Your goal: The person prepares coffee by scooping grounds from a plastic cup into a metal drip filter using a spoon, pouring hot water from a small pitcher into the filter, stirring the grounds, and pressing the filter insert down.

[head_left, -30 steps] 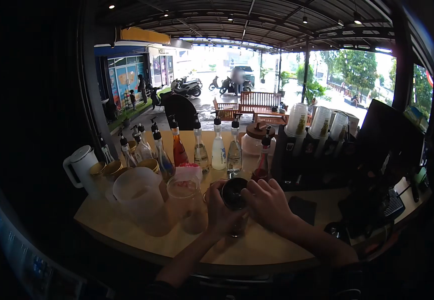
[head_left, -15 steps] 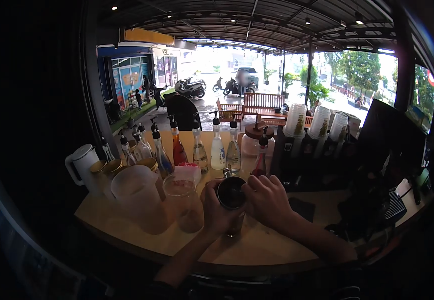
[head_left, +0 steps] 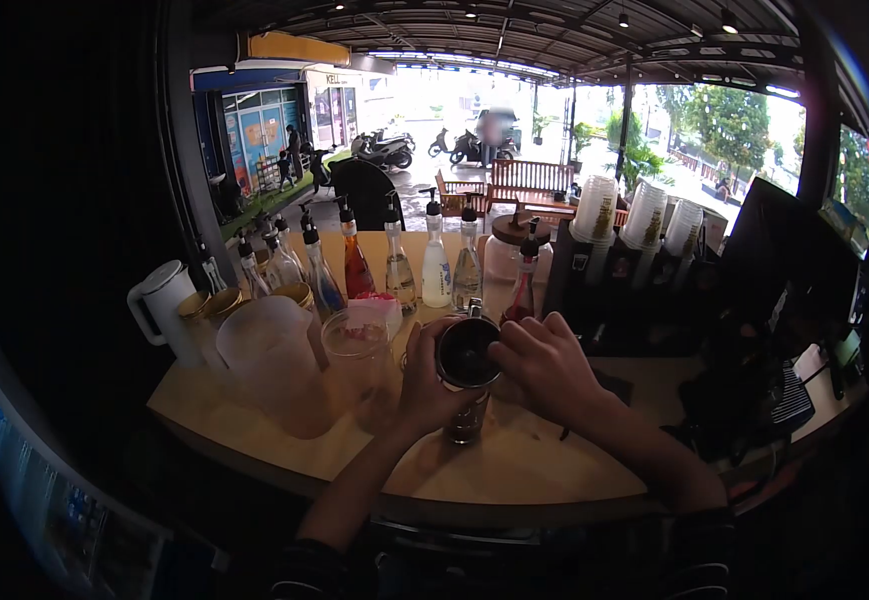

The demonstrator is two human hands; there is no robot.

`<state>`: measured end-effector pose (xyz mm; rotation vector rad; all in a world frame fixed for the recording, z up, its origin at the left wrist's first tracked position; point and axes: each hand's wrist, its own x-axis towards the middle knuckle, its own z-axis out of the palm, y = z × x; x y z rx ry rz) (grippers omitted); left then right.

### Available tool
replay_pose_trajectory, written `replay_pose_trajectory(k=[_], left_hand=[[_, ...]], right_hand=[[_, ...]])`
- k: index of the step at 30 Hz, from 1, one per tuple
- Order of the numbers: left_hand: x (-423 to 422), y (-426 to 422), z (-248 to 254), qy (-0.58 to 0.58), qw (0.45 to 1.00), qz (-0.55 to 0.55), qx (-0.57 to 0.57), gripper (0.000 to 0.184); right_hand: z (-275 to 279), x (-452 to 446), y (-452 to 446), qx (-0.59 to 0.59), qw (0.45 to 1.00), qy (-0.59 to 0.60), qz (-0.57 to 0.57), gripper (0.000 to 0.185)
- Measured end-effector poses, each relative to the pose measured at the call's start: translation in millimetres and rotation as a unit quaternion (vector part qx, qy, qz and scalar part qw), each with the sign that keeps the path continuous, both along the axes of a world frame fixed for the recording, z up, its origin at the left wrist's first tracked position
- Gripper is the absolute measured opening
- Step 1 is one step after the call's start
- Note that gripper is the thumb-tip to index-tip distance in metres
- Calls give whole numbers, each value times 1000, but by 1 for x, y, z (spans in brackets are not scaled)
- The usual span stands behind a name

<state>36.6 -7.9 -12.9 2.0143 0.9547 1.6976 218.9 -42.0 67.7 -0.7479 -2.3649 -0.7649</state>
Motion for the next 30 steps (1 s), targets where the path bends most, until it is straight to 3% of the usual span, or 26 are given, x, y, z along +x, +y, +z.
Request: replay_pose_trajectory(k=[5, 8, 13, 15, 30], left_hand=[[-7, -2, 10, 53, 996, -38, 57, 80], [-13, -1, 10, 73, 995, -64, 4, 89], [-18, 0, 12, 103, 992, -68, 16, 89], [-20, 1, 14, 102, 992, -72, 13, 89], [-25, 10, 24, 223, 969, -100, -26, 88]], right_hand=[[1, 0, 6, 4, 1000, -4, 9, 16], [-3, 0, 11, -4, 1000, -12, 22, 20], [2, 3, 15, 20, 999, -27, 9, 22], [2, 2, 13, -2, 996, -85, 31, 12], [33, -6, 35, 93, 955, -268, 86, 11]])
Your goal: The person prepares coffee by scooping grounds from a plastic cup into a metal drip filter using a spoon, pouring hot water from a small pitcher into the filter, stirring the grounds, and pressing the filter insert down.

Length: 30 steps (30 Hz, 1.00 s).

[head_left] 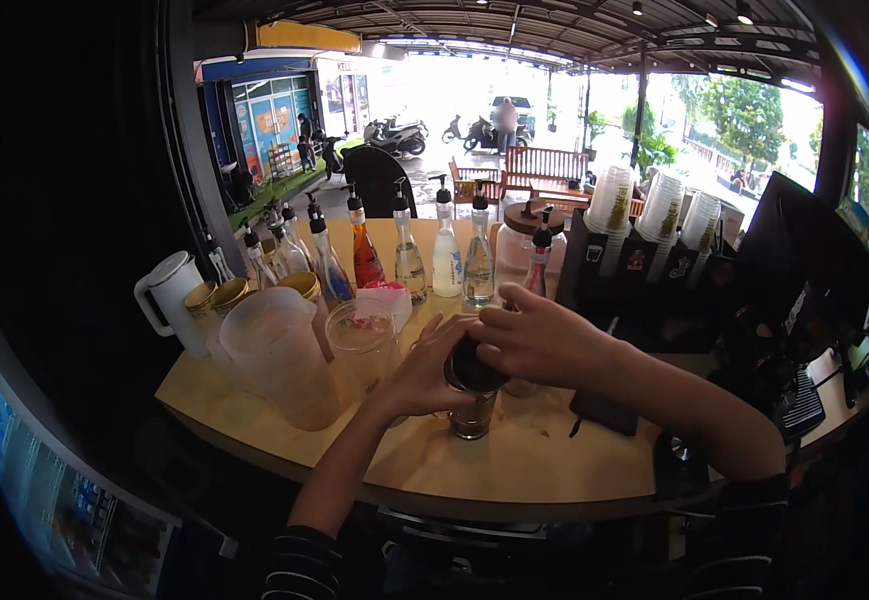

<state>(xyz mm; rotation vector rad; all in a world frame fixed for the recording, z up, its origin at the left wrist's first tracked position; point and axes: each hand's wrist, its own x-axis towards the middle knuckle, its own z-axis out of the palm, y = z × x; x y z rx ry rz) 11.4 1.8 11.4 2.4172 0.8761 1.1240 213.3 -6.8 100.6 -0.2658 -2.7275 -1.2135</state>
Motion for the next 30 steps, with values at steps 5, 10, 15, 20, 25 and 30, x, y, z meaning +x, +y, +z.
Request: replay_pose_trajectory(k=[5, 10, 15, 20, 25, 30], left_hand=[[-8, 4, 6, 30, 999, -17, 25, 87], [-9, 4, 8, 4, 999, -34, 18, 89], [-7, 11, 0, -17, 998, -64, -11, 90], [-6, 15, -3, 0, 998, -52, 36, 90], [-3, 13, -1, -16, 998, -62, 11, 90], [-4, 11, 0, -23, 998, -43, -28, 88]], right_hand=[[-2, -7, -3, -45, 998, -44, 6, 8], [4, -4, -3, -4, 1000, -14, 8, 6], [11, -3, -3, -21, 999, -7, -29, 10], [-1, -4, 1, -44, 999, 13, 11, 8], [-2, -7, -1, -53, 998, 36, 1, 7], [11, -6, -2, -60, 997, 32, -34, 9]])
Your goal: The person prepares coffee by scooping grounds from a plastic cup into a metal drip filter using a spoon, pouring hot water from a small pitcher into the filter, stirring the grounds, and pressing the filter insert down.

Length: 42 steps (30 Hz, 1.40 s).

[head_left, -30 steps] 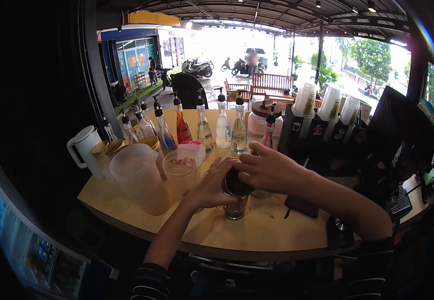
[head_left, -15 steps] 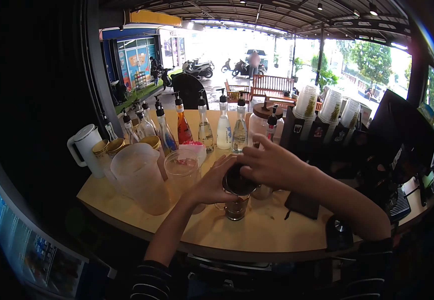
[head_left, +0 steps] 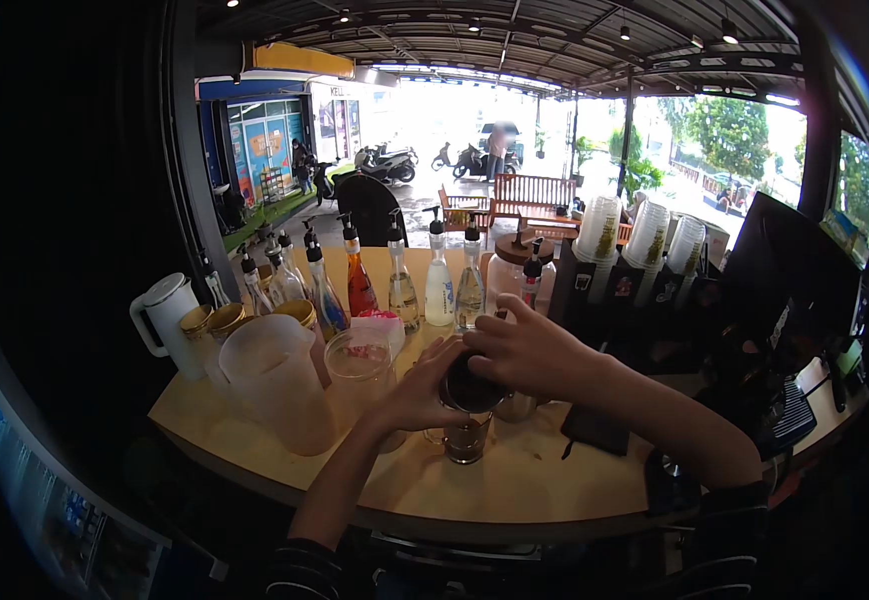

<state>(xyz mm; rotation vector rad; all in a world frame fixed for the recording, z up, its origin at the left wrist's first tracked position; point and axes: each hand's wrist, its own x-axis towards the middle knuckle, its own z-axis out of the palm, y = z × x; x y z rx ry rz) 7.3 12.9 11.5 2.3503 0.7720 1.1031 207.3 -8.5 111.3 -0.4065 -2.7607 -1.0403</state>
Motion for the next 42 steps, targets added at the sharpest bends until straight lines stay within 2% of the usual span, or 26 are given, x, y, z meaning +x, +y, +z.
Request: replay_pose_trajectory(k=[3, 7, 10, 12, 14, 16, 21, 25, 27, 30, 32, 34, 36, 38, 42], left_hand=[[-6, 7, 1, 11, 1000, -8, 14, 86], [-7, 9, -1, 50, 998, -13, 39, 85], [-10, 13, -10, 76, 996, 2, 51, 87], [-10, 15, -10, 90, 995, 10, 49, 87], [-8, 10, -4, -4, 1000, -25, -14, 90], [-8, 8, -5, -10, 1000, -16, -4, 91], [-5, 3, -13, -62, 998, -4, -30, 93], [-3, -3, -7, -67, 997, 9, -37, 92], [1, -8, -8, -62, 996, 21, -60, 91], [3, -9, -9, -66, 994, 60, -69, 91], [6, -3, -18, -121, 992, 42, -3, 88], [13, -9, -16, -149, 988, 41, -20, 87], [15, -12, -18, -178, 982, 49, -36, 87], [18, -8, -24, -154, 983, 88, 44, 82], [31, -8, -29, -195, 970, 142, 23, 79]], right_hand=[[-15, -6, 4, 11, 998, -37, 46, 9], [-5, -8, 8, 57, 994, -92, 13, 7], [-14, -13, 8, 64, 990, -97, 78, 7], [-7, -9, 13, 68, 992, -91, 54, 8], [-7, -7, 13, 71, 993, -87, 30, 8], [-15, -7, 11, 6, 997, -43, 61, 8], [-14, -1, 10, 33, 999, 10, 21, 11], [-23, 3, 13, 0, 996, 47, 70, 14], [-18, 8, 13, -10, 998, 66, 12, 14], [-25, 10, 7, -39, 997, 70, 21, 13], [-23, 14, 8, -38, 995, 97, 9, 13], [-22, 18, 6, -62, 990, 129, -10, 13], [-33, 16, 2, -53, 990, 128, 6, 12], [-40, 15, 1, -35, 990, 136, 28, 11], [-43, 15, -2, -2, 982, 188, -7, 14]])
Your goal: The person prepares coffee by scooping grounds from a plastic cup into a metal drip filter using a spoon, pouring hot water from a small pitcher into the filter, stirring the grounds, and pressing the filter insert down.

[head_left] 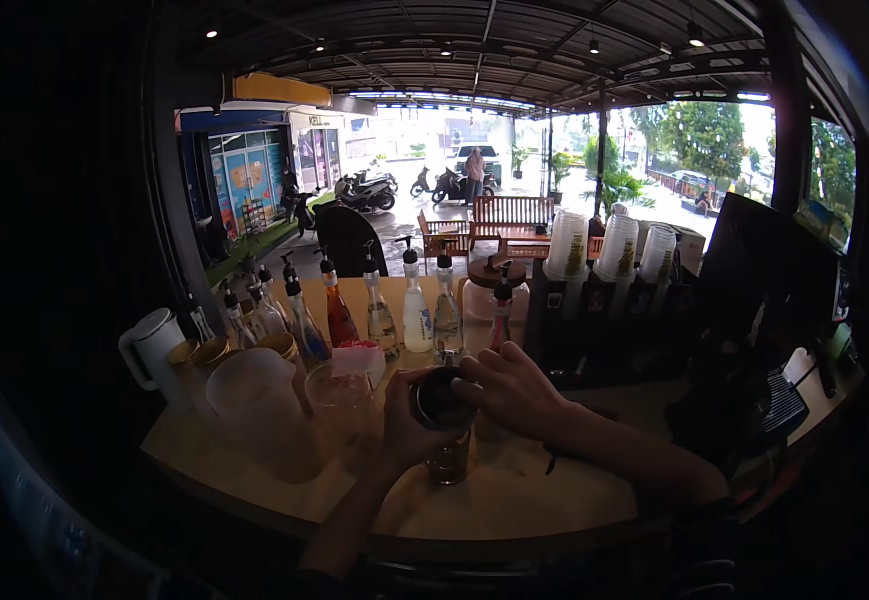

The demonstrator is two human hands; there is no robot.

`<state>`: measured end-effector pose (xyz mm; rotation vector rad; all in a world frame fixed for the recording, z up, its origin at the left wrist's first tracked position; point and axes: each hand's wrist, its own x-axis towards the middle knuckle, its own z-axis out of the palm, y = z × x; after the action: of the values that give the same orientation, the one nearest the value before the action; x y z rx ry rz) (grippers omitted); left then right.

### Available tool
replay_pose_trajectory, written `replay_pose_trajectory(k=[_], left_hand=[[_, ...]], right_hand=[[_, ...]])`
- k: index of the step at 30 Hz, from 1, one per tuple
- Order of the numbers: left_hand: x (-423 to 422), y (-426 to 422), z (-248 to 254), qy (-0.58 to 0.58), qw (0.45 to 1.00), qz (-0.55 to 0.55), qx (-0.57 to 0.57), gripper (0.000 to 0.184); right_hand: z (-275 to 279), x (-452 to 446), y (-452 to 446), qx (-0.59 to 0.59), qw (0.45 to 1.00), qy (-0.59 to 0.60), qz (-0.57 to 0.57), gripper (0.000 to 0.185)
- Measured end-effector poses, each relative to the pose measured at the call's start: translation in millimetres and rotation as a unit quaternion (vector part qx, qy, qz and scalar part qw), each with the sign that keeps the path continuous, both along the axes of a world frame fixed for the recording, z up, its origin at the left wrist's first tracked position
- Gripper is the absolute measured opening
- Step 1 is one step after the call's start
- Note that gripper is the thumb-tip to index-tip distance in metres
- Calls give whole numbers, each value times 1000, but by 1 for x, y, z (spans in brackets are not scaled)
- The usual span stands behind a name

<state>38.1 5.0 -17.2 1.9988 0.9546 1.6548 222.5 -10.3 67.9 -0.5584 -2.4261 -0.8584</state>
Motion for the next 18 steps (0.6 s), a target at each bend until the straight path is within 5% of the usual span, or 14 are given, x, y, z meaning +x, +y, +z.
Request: replay_pose_trajectory(k=[8, 18], left_hand=[[9, -4, -7, 28, 994, 100, 27, 80], [12, 2, -14, -39, 997, 73, 4, 77]], right_hand=[[-7, -1, -15, -60, 989, 60, -123, 30], [-25, -1, -19, -113, 983, 90, -112, 27]])
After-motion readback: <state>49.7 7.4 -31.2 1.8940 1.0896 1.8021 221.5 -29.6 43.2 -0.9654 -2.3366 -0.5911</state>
